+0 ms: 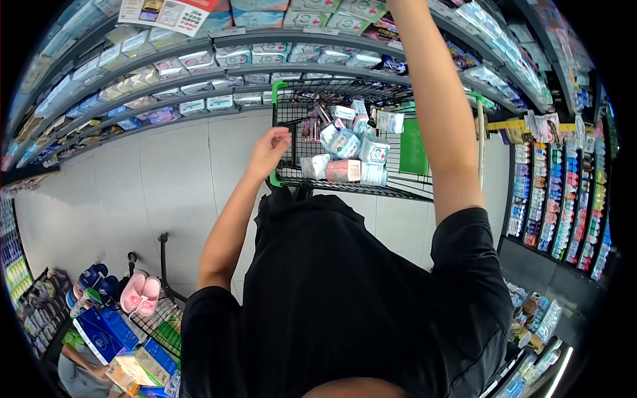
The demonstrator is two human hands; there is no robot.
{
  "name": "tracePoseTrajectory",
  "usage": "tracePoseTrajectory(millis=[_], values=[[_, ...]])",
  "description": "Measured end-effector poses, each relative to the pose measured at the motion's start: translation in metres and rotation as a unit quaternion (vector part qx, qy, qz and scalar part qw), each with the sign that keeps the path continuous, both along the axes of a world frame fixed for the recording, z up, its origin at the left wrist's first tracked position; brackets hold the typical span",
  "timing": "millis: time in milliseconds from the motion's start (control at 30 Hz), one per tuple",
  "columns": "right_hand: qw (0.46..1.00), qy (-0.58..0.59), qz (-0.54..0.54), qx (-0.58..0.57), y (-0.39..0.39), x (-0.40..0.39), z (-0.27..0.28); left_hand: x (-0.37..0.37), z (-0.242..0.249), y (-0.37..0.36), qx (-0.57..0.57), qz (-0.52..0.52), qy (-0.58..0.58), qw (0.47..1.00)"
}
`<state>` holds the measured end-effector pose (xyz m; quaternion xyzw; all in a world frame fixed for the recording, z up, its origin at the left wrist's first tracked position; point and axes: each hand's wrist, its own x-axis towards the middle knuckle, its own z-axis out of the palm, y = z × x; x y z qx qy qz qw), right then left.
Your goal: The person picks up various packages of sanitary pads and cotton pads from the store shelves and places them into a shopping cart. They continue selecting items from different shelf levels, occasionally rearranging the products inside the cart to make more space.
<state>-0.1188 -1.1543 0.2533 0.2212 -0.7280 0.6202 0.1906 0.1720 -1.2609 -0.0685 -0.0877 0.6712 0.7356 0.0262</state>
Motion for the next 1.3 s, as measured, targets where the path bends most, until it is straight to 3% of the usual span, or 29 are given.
tracePoseTrajectory(millis=[67,133,200,233,300,367,433,533,633,733,867,933,967,1000,1033,1133,1300], values=[[0.997,0.030,0.037,-0.056,0.036,0.014,-0.037,0.009,-0.007,0.007,0.006,-0.009,-0.024,1.000],[0.999,0.024,0.030,-0.001,0.079,0.038,-0.082,0.021,-0.012,0.014,-0.027,-0.030,-0.051,0.998],[0.982,-0.002,0.019,0.185,0.130,0.056,-0.130,0.030,-0.015,0.021,-0.047,-0.043,-0.066,0.996],[0.961,-0.086,-0.009,0.261,0.150,0.068,-0.162,0.037,-0.018,0.026,-0.050,-0.046,-0.070,0.995],[0.903,-0.086,0.000,0.422,0.192,0.093,-0.229,0.049,-0.020,0.033,-0.061,-0.063,-0.073,0.993],[0.817,-0.209,0.001,0.538,0.219,0.133,-0.270,0.057,-0.020,0.041,-0.071,-0.070,-0.085,0.991],[0.771,-0.296,0.019,0.564,0.247,0.157,-0.322,0.064,-0.019,0.049,-0.068,-0.082,-0.089,0.990],[0.800,-0.365,-0.002,0.476,0.264,0.190,-0.360,0.069,-0.021,0.064,-0.082,-0.085,-0.094,0.989],[0.835,-0.409,-0.052,0.364,0.265,0.202,-0.378,0.073,-0.024,0.080,-0.130,-0.111,-0.070,0.983],[0.846,-0.327,-0.127,0.402,0.264,0.209,-0.390,0.079,-0.020,0.097,-0.158,-0.139,-0.095,0.973],[0.832,-0.303,0.047,0.463,0.270,0.236,-0.402,0.089,-0.030,0.111,-0.161,-0.133,-0.074,0.975],[0.789,-0.275,0.246,0.491,0.261,0.260,-0.358,0.098,-0.040,0.115,-0.161,-0.128,-0.064,0.976],[0.847,-0.221,0.237,0.421,0.268,0.279,-0.432,0.100,-0.026,0.115,-0.183,-0.147,-0.082,0.969],[0.767,-0.265,0.295,0.504,0.262,0.287,-0.416,0.105,-0.034,0.116,-0.187,-0.138,-0.087,0.969],[0.753,-0.286,0.268,0.529,0.257,0.299,-0.413,0.110,-0.051,0.116,-0.186,-0.128,-0.076,0.971],[0.699,-0.225,0.253,0.630,0.239,0.314,-0.392,0.112,-0.025,0.116,-0.197,-0.092,-0.103,0.971],[0.717,-0.178,0.274,0.616,0.223,0.308,-0.406,0.103,-0.012,0.096,-0.155,-0.006,-0.087,0.984]])
